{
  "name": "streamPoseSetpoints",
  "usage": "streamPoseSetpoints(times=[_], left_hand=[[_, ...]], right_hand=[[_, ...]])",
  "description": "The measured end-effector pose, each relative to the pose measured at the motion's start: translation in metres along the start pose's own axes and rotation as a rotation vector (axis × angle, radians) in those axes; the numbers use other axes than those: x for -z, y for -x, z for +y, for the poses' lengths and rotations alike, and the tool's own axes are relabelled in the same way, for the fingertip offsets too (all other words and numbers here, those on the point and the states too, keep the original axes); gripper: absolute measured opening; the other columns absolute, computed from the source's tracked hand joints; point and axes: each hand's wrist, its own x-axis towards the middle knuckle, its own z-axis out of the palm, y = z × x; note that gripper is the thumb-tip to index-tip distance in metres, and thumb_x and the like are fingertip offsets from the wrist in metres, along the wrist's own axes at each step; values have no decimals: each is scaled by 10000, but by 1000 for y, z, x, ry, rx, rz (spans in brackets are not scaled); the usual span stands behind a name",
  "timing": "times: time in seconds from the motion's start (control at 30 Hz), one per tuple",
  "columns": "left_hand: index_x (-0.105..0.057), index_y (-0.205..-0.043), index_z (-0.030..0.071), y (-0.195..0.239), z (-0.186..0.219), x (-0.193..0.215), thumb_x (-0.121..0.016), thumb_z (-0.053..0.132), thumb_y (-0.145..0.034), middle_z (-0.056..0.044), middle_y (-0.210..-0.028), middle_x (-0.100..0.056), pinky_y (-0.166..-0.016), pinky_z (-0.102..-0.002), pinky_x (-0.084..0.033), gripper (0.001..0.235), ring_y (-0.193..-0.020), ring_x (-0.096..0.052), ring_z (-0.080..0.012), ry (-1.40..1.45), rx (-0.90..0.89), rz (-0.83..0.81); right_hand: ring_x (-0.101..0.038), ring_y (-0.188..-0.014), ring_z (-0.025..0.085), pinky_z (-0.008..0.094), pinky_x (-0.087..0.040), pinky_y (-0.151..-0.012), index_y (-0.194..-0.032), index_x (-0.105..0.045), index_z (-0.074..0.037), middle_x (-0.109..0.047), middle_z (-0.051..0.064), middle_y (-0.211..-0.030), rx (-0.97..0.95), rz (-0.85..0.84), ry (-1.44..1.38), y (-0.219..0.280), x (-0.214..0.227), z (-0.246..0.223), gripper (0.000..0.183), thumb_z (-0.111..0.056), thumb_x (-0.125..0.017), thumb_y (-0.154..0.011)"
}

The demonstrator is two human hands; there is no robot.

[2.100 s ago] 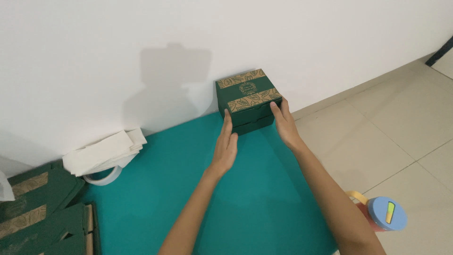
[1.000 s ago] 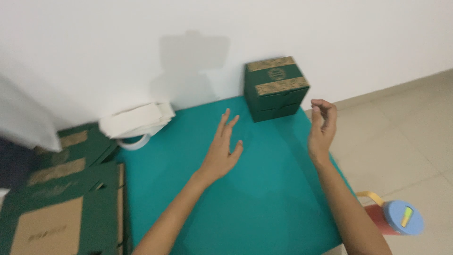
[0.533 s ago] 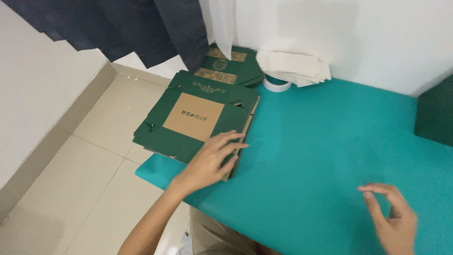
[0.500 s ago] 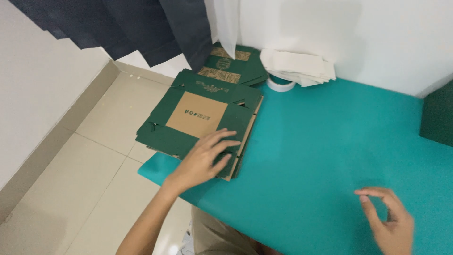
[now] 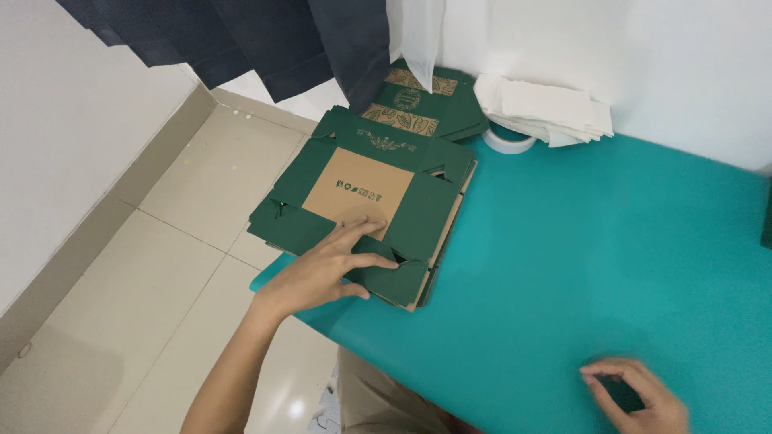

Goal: The person assembles a green cardboard box from a flat pre-cut sheet. They fold the side flaps and tuck the tabs into slots to form the box, then close the lid. The finished box is placed on the table.

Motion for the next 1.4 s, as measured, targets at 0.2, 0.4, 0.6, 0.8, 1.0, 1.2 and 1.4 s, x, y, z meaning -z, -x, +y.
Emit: streamPoseSetpoints(times=[0.2, 0.4, 0.6, 0.8, 1.0, 1.2, 1.4], left_hand=[[-634, -1283, 243, -1, -2, 3, -841, 158, -731, -156, -1575, -270, -1144, -586, -248, 596, -1472, -184, -402, 43, 11, 1], [-620, -1301, 236, -3, -5, 3, -808, 171, -772, -173, -1577, -275, -1165, -555, -225, 565, -1480, -179, -394, 68, -16, 5], [-626, -1317, 243, -3, -7, 2, -784, 219, -786, -180, -1570, -302, -1189, -533, -187, 555, -1483, -187, -380, 67, -22, 14], [-634, -1306, 259, -5, -7, 11, -772, 180, -808, -137, -1590, -286, -1176, -550, -213, 523, -1497, -151, -378, 149, -3, -37], [-708, -1178, 85, -6, 8, 18, -639, 215, -894, -97, -1231, -696, -1082, -452, -479, 320, -1330, -493, -346, 243, 11, 97], [-717, -1117, 57, -7, 15, 0, -656, 140, -899, -73, -1067, -753, -875, -343, -623, 241, -979, -734, -221, 108, 8, 335], [-605, -1045, 45, -7, 5, -31, -728, 12, -842, -91, -1161, -684, -919, -381, -564, 240, -1045, -673, -240, -211, -59, 494]], right_hand=[[-722, -885, 115, 259, -563, -879, -909, -788, -136, -783, 7, -954, -111, -68, 34, 1, 3, -7, 134, -128, -760, -778], [-719, -908, 127, 270, -556, -885, -923, -794, -130, -774, 22, -970, -143, -81, 6, -1, 4, -14, 140, -117, -746, -793], [-718, -910, 126, 276, -562, -871, -942, -777, -132, -774, 15, -962, -107, -85, 8, 0, 5, -17, 141, -127, -721, -812], [-718, -924, 128, 282, -554, -908, -939, -790, -148, -772, 12, -980, -153, -112, 17, -2, 7, -23, 140, -157, -712, -823], [-711, -927, 125, 279, -556, -875, -953, -779, -155, -769, 5, -971, -62, -89, 16, 0, 2, -7, 150, -169, -710, -821], [-723, -931, 120, 282, -557, -892, -958, -786, -173, -773, -6, -983, -106, -120, 8, -1, 6, -15, 155, -172, -704, -826], [-729, -946, 121, 287, -549, -929, -960, -786, -176, -771, -8, -1003, -104, -135, 26, 0, 5, -11, 160, -198, -697, -829]])
